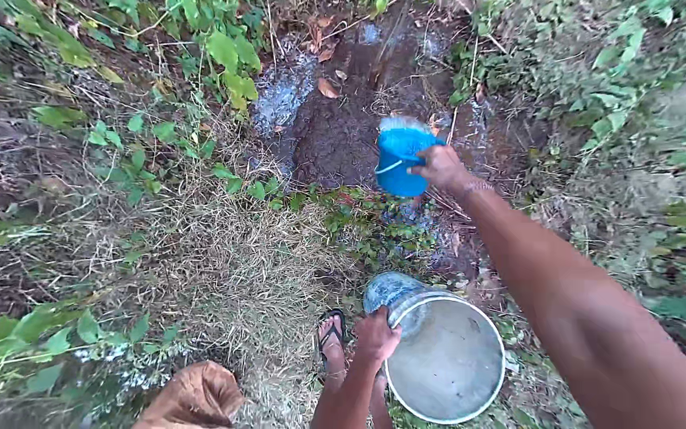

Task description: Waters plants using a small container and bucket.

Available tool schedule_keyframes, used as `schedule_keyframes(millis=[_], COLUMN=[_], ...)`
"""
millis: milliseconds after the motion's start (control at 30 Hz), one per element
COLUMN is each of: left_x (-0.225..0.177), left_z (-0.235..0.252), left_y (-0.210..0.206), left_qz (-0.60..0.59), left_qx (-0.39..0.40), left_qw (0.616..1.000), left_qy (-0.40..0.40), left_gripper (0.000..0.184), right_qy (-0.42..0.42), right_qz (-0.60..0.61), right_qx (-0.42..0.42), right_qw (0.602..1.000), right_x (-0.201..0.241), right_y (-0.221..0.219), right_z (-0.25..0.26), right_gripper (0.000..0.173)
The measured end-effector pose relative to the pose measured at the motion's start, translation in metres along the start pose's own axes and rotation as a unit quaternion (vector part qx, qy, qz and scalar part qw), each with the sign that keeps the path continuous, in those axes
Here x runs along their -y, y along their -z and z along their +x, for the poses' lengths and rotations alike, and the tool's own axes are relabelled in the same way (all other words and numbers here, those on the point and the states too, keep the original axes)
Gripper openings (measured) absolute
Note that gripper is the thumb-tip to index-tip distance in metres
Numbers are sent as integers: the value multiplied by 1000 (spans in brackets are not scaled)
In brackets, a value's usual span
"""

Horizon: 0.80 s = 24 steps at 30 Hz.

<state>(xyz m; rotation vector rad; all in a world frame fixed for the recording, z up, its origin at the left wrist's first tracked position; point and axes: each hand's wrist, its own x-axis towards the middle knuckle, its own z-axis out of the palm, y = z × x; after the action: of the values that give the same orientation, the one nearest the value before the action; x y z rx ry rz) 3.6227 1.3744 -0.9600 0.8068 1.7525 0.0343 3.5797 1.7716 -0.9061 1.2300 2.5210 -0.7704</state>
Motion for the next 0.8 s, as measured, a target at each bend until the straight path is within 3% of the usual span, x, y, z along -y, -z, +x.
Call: schedule_keyframes(millis=[67, 200, 567, 800], left_x=[1, 2, 5, 7], left_z=[0, 0, 3, 4], left_y=[1, 2, 2, 1], left_qz=[0, -3, -22, -30], left_qx=[4, 3, 16, 19], left_qw=[1000, 1000, 1000, 999], left_qy=[-1, -7, -13, -13], left_gripper=[46, 47, 47, 50], right_qy=[-48, -48, 26, -2], right_qz=[-16, -66, -52, -184], right_qx=[16, 27, 28, 158], right_qw=[999, 996, 998, 970], right_x=[14, 23, -10, 5], right_y=[6, 13, 3, -2], right_z=[20, 27, -62, -2], right_gripper=[33, 35, 22, 28])
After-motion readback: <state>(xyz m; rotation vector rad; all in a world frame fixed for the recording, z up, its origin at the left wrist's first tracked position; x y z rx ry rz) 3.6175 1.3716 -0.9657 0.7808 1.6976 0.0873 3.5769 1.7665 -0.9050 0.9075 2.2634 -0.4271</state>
